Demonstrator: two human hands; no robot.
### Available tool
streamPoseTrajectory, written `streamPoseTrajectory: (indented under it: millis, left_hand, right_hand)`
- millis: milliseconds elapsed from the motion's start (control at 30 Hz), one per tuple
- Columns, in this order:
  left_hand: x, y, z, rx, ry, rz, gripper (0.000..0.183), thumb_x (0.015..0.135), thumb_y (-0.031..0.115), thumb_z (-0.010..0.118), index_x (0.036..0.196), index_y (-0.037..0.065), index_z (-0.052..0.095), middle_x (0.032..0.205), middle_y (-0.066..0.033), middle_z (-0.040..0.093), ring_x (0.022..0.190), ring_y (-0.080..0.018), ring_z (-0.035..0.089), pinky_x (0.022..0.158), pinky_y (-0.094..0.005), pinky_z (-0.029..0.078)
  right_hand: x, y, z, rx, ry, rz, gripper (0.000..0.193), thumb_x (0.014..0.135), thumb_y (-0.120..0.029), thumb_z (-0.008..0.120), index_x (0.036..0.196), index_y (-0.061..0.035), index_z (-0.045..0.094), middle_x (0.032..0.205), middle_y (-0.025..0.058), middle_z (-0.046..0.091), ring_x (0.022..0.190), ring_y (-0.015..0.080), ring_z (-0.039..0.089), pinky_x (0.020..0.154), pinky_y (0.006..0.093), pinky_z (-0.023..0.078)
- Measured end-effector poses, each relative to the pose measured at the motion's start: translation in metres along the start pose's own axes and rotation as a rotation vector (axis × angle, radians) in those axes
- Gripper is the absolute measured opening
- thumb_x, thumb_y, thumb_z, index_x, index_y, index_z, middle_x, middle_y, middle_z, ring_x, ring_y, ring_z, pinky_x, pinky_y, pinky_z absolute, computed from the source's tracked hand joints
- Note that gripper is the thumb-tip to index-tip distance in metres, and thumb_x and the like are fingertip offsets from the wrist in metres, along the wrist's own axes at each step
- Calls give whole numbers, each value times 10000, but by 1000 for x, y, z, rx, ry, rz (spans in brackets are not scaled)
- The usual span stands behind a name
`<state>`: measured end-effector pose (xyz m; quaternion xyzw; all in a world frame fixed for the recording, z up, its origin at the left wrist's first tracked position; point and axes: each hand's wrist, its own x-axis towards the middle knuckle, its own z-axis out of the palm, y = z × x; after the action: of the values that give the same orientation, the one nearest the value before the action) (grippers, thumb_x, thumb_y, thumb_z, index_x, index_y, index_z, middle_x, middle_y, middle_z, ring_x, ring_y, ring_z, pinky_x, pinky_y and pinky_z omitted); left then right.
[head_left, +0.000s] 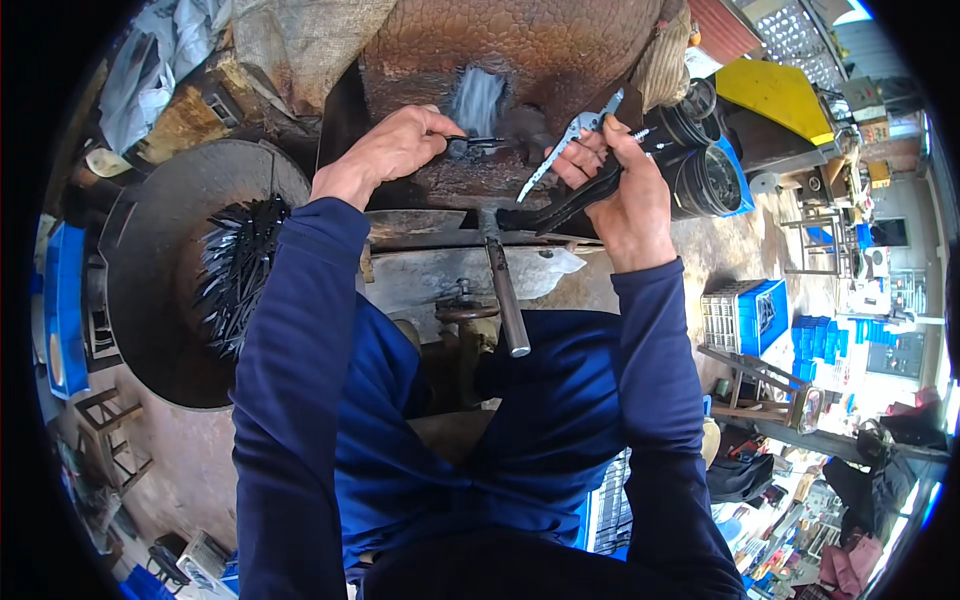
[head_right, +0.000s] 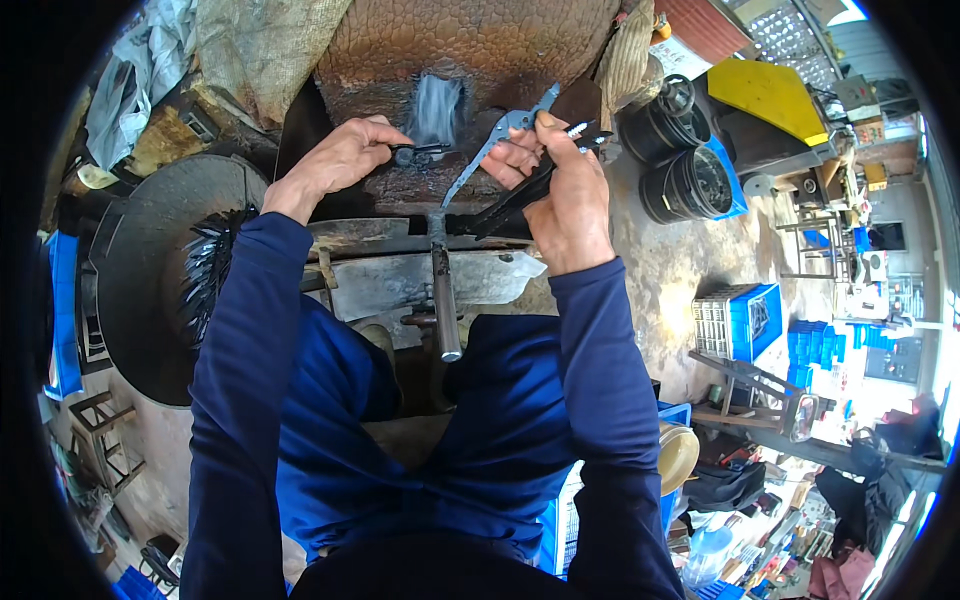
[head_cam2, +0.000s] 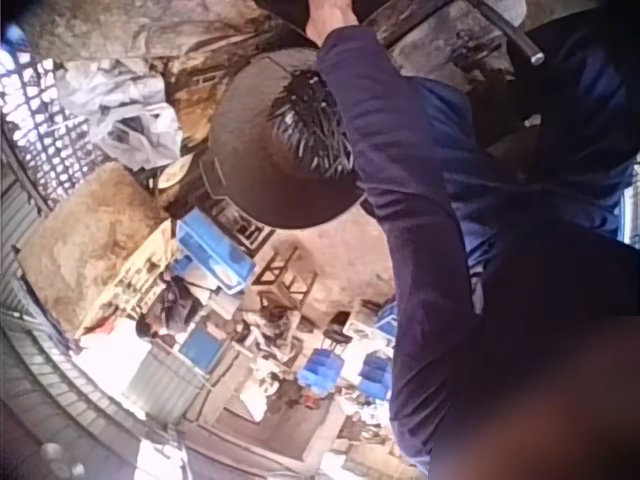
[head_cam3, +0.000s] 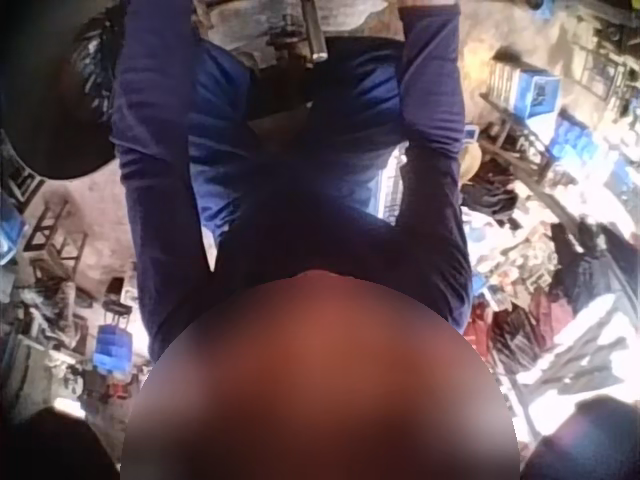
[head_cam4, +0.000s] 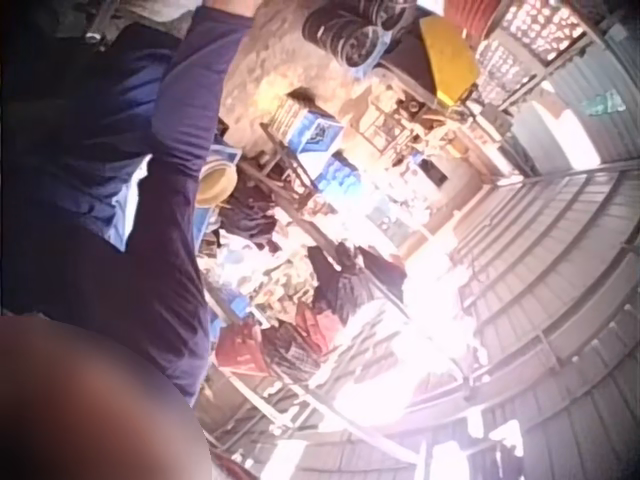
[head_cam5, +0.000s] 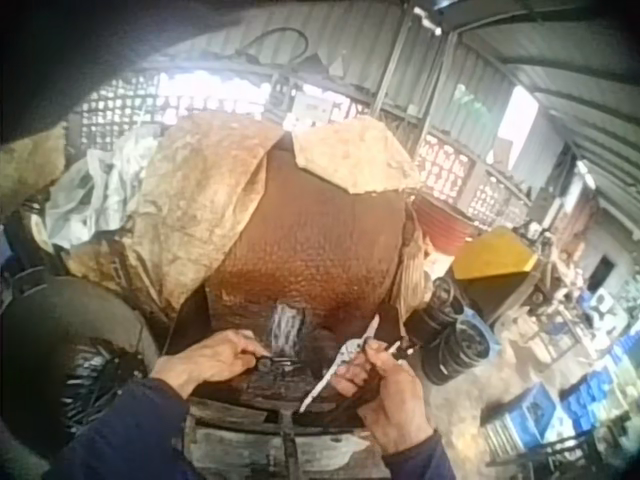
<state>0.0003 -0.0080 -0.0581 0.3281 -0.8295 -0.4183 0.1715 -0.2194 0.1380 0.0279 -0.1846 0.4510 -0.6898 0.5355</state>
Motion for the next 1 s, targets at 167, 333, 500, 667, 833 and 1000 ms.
streamPoseTrajectory:
  millis: [167, 333, 500, 667, 833, 1000]
  left_hand:
    - [-7, 22, -7, 229, 34, 34, 253, 887, 117, 560, 1083, 3, 672, 929, -117, 634, 930, -273, 605, 842, -362, 454]
    - [-13, 50, -11, 301, 33, -86, 264, 888, 163, 570, 1068, 1, 675, 1034, -157, 670, 973, -301, 631, 853, -373, 478]
    - [-17, 57, -17, 203, 109, -198, 302, 897, 230, 571, 1069, 5, 674, 1071, -188, 671, 1000, -308, 638, 871, -356, 484]
    - [-21, 55, -21, 200, 193, -241, 321, 900, 259, 572, 1072, 6, 671, 1039, -192, 679, 982, -310, 645, 874, -358, 481]
    - [-21, 49, -20, 214, 229, -309, 339, 896, 276, 581, 1079, 3, 665, 1017, -183, 688, 975, -315, 650, 873, -364, 478]
    - [-22, 34, -18, 222, 294, -343, 377, 857, 361, 566, 1093, 94, 686, 1075, -175, 676, 1051, -352, 619, 910, -404, 481]
  right_hand:
    - [3, 1, -4, 122, 89, 46, 158, 990, -197, 499, 1001, -45, 541, 918, 124, 610, 894, 289, 625, 908, 528, 522]
    - [0, -1, -7, 199, 64, 67, 174, 987, -213, 516, 955, -44, 542, 896, 110, 597, 889, 301, 625, 940, 539, 506]
    - [-5, 1, -12, 243, -8, 46, 169, 971, -224, 560, 935, -59, 553, 829, 72, 571, 789, 219, 603, 795, 424, 524]
    - [-24, -3, -15, 107, -197, 56, 138, 947, -206, 608, 915, -76, 571, 770, 34, 560, 618, 137, 524, 606, 289, 435]
    - [-57, 1, -15, -538, -146, -52, 49, 923, -92, 605, 960, -61, 615, 846, 44, 634, 588, 126, 549, 589, 231, 430]
    - [-86, 22, -26, -1110, -425, -368, 198, 868, 7, 594, 1059, -33, 629, 1010, 86, 678, 808, 174, 659, 708, 263, 506]
